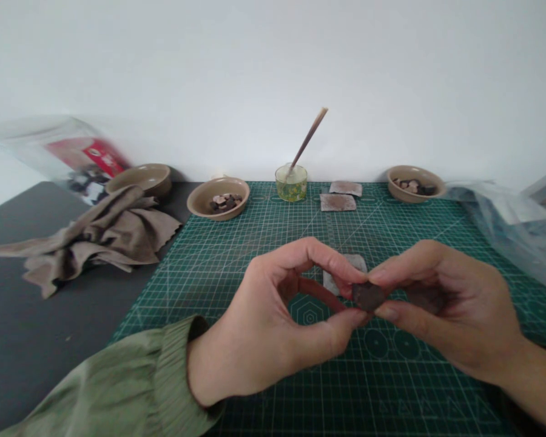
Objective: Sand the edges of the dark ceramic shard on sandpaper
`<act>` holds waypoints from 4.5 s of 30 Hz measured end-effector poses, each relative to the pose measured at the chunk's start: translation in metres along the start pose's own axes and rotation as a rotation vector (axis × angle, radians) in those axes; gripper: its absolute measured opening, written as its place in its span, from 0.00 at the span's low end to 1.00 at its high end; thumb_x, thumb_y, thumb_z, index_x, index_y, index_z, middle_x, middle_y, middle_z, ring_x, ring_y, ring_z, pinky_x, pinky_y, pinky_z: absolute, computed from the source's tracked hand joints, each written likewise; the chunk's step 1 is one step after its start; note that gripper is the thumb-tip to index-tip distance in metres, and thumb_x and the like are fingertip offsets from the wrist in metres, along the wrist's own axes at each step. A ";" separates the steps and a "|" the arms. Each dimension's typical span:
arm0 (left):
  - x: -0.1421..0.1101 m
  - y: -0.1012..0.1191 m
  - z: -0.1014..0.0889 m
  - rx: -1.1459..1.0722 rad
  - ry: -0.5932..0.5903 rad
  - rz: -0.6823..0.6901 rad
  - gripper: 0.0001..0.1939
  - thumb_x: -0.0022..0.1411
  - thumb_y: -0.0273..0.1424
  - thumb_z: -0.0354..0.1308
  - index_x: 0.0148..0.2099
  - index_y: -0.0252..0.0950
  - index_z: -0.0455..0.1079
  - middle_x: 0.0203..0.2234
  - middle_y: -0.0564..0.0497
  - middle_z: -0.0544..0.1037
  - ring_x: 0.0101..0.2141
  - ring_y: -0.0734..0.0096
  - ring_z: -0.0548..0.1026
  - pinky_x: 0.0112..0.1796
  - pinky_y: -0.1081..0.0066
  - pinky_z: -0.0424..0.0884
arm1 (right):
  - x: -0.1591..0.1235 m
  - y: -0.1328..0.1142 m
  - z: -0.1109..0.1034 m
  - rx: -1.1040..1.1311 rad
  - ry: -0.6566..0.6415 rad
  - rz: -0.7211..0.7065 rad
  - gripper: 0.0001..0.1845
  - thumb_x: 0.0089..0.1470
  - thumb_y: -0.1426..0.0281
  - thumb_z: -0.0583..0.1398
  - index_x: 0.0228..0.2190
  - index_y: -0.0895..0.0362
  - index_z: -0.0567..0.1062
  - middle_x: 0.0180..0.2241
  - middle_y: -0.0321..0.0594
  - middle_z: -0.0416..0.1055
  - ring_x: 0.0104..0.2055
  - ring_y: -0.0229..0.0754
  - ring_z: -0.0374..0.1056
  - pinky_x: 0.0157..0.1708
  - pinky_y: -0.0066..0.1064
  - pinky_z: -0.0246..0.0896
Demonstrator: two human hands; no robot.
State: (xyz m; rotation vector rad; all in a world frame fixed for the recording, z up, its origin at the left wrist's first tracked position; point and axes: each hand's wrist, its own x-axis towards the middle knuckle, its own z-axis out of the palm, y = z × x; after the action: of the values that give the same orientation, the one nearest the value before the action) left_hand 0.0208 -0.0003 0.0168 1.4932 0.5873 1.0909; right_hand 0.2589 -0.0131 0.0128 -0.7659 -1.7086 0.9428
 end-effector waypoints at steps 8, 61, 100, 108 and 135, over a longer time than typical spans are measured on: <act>0.002 0.000 0.000 0.010 0.019 0.003 0.14 0.61 0.20 0.77 0.45 0.36 0.79 0.42 0.50 0.86 0.38 0.76 0.83 0.42 0.78 0.83 | 0.000 -0.001 0.000 0.006 0.000 -0.007 0.18 0.59 0.77 0.77 0.48 0.48 0.87 0.39 0.36 0.88 0.39 0.38 0.86 0.41 0.19 0.83; 0.002 0.002 -0.003 -0.070 -0.057 -0.015 0.13 0.64 0.20 0.74 0.49 0.34 0.80 0.45 0.45 0.87 0.39 0.67 0.87 0.43 0.70 0.86 | -0.001 -0.001 0.003 0.099 -0.016 0.009 0.17 0.60 0.78 0.75 0.49 0.52 0.84 0.39 0.43 0.88 0.36 0.46 0.88 0.36 0.30 0.86; 0.013 -0.032 -0.031 1.186 -0.330 0.186 0.22 0.78 0.37 0.62 0.67 0.33 0.76 0.66 0.40 0.79 0.67 0.50 0.75 0.69 0.50 0.73 | 0.028 0.032 -0.029 -0.849 -0.340 -0.096 0.08 0.66 0.66 0.67 0.44 0.54 0.85 0.40 0.44 0.81 0.42 0.52 0.77 0.42 0.42 0.69; 0.013 -0.033 -0.031 1.212 -0.322 0.177 0.23 0.80 0.39 0.60 0.69 0.33 0.75 0.66 0.41 0.79 0.67 0.51 0.76 0.69 0.50 0.73 | 0.029 0.036 -0.028 -0.834 -0.331 -0.065 0.07 0.65 0.64 0.68 0.42 0.53 0.84 0.38 0.43 0.80 0.39 0.50 0.76 0.40 0.42 0.67; 0.014 -0.035 -0.029 1.230 -0.303 0.116 0.23 0.79 0.41 0.60 0.67 0.34 0.77 0.68 0.39 0.79 0.69 0.46 0.75 0.70 0.44 0.71 | 0.027 0.039 -0.024 -0.754 -0.326 -0.047 0.06 0.62 0.66 0.70 0.36 0.56 0.83 0.29 0.35 0.74 0.29 0.40 0.66 0.33 0.36 0.58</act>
State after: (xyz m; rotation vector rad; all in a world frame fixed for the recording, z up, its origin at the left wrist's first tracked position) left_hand 0.0092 0.0336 -0.0141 2.7026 1.0428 0.5040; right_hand 0.2756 0.0344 -0.0043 -1.0830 -2.4008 0.3753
